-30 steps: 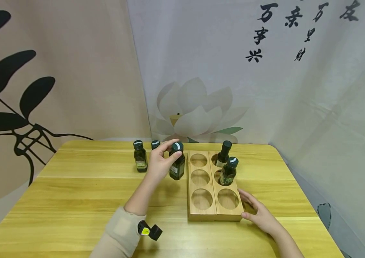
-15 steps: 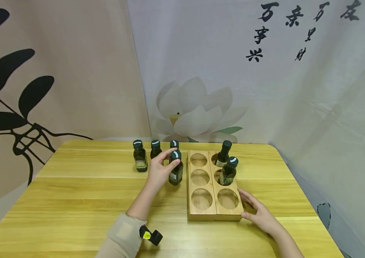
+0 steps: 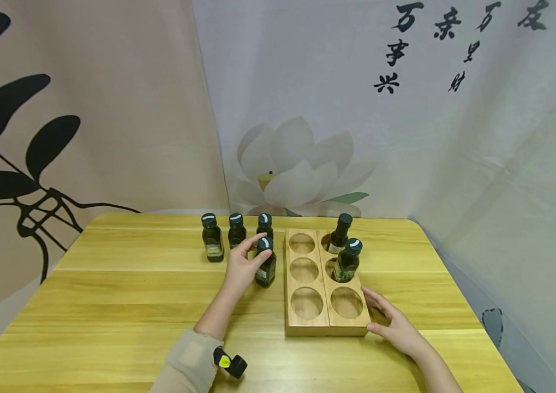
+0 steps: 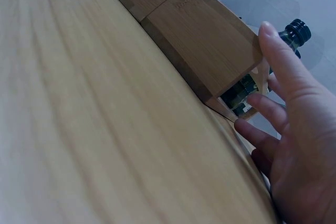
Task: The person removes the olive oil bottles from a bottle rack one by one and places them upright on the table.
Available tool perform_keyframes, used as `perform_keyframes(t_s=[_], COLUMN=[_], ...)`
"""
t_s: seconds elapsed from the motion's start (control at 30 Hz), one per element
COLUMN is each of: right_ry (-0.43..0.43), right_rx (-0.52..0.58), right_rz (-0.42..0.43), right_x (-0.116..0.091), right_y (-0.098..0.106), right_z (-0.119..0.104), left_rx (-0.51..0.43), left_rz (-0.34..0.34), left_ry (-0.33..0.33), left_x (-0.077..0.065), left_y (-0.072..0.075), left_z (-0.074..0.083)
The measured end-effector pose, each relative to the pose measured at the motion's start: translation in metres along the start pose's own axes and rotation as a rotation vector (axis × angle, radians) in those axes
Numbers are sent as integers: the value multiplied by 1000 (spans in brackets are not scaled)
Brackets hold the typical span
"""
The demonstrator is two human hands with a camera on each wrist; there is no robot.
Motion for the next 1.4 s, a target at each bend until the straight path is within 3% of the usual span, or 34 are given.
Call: perform_keyframes(t_s=[0.3, 0.53, 0.63, 0.8, 0.97, 1.13, 1.4], right_ry=[0, 9, 13, 15, 1, 3, 16], right_rx=[5, 6, 7, 10, 6, 8, 11], right_rz=[-8, -5, -6, -7, -7, -6, -6], right_x=[0, 0, 0, 0, 0, 0, -1], right_y=[-1, 0, 0, 0, -1, -1, 0], right_z=[0, -1, -2, -2, -1, 0, -1], left_rx=[-29, -29, -26, -68, -108, -129, -126], left_rz=[-6, -4, -23, -76, -149, -206, -258], left_ry=[-24, -146, -188, -192, -175, -139, -124], left_x=[3, 17, 20, 22, 23, 19, 15], left_y=[1, -3, -9, -31, -61, -87, -120], left_z=[3, -3, 18, 50, 41, 41, 36])
Point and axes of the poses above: each hand's wrist, its own x-axis towards the middle knuckle, its own y-axis out of the back of the hand, z = x × y, the point moved 5 cm from there along x, towards the middle knuckle, and after that the axes turned 13 degrees about -y, right-handed, at the moved point
